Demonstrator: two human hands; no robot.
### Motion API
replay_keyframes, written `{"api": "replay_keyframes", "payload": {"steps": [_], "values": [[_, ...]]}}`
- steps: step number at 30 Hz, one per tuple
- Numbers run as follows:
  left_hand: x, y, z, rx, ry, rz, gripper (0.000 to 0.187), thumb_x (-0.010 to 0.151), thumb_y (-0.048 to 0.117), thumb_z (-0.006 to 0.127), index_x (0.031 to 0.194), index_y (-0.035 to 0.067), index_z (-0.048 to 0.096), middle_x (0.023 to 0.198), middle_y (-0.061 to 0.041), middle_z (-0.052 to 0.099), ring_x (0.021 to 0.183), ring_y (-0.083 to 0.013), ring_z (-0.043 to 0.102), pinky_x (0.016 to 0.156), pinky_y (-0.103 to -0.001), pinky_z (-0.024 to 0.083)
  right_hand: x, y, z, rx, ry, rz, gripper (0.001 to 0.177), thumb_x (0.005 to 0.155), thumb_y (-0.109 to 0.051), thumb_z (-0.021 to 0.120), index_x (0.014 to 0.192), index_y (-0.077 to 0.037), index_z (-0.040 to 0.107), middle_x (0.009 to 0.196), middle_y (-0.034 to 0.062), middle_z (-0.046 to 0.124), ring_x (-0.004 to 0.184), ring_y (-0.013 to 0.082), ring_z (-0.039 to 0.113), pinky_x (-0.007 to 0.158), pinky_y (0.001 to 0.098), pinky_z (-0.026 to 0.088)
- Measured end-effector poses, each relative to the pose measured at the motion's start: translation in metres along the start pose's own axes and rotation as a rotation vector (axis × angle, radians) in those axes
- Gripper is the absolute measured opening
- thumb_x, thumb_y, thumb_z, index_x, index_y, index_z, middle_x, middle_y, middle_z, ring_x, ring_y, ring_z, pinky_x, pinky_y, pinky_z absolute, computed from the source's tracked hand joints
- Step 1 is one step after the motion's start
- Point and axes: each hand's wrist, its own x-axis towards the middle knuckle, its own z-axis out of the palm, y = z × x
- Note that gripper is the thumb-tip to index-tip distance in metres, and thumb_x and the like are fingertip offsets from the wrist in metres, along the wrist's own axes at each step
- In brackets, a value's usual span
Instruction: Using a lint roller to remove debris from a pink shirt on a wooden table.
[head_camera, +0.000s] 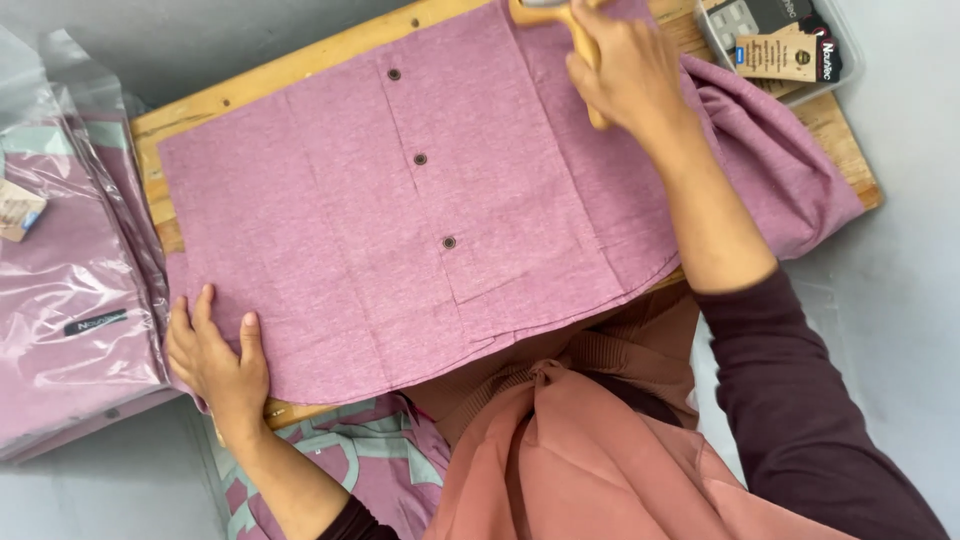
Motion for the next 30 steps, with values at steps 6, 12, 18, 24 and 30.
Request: {"api": "replay_keyframes", "payload": {"steps": [6,12,18,24,30], "values": [[0.000,-0.003,0.002,0.020,0.017,0.020,0.058,0.107,0.043,0.049,0.153,0.008,0.048,0.159,-0.029,0.038,0.143,-0.0501,0.031,0.111,-0.069,0.018,-0.144,-0.025,-0.081,0.189,-0.231,0.075,0.054,0.103,-0.015,0.059,0.156,-0.013,0.050,0.089,0.0070,0.067,0.046,0.0133,0.037,0.037,0.0267,0.035],[0.002,-0.004,0.002,0.023,0.033,0.045,0.059,0.108,0.045,0.050,0.151,0.004,0.052,0.156,-0.031,0.041,0.140,-0.0509,0.035,0.109,-0.067,0.021,-0.254,0.009,-0.158,0.071,-0.335,0.222,0.046,0.099,-0.035,0.059,0.145,-0.038,0.060,0.098,-0.0108,0.072,0.059,0.0085,0.052,0.059,0.0291,0.050],[0.002,-0.009,0.006,0.019,0.065,0.092,0.057,0.108,0.042,0.053,0.150,0.004,0.053,0.154,-0.032,0.043,0.140,-0.0500,0.037,0.109,-0.065,0.022,-0.209,0.062,-0.129,0.079,0.193,0.077,0.037,0.117,-0.006,0.051,0.150,0.009,0.059,0.146,0.0269,0.064,0.123,0.0441,0.063,0.105,0.0491,0.046],[0.000,-0.012,0.008,0.022,0.081,0.065,0.055,0.105,0.041,0.054,0.150,0.010,0.054,0.155,-0.028,0.045,0.140,-0.0475,0.038,0.111,-0.063,0.023,-0.146,0.118,-0.044,-0.166,0.459,0.160,0.039,0.117,-0.022,0.045,0.147,-0.001,0.058,0.121,0.0216,0.072,0.099,0.0393,0.065,0.075,0.0506,0.051],[0.002,-0.001,0.002,-0.005,0.029,-0.018,0.056,0.103,0.045,0.051,0.149,0.013,0.052,0.157,-0.024,0.042,0.143,-0.0447,0.034,0.113,-0.063,0.019,-0.143,0.103,-0.040,-0.188,0.572,0.272,0.041,0.097,-0.012,0.067,0.137,-0.003,0.062,0.122,0.0164,0.058,0.106,0.0350,0.060,0.081,0.0488,0.051]]}}
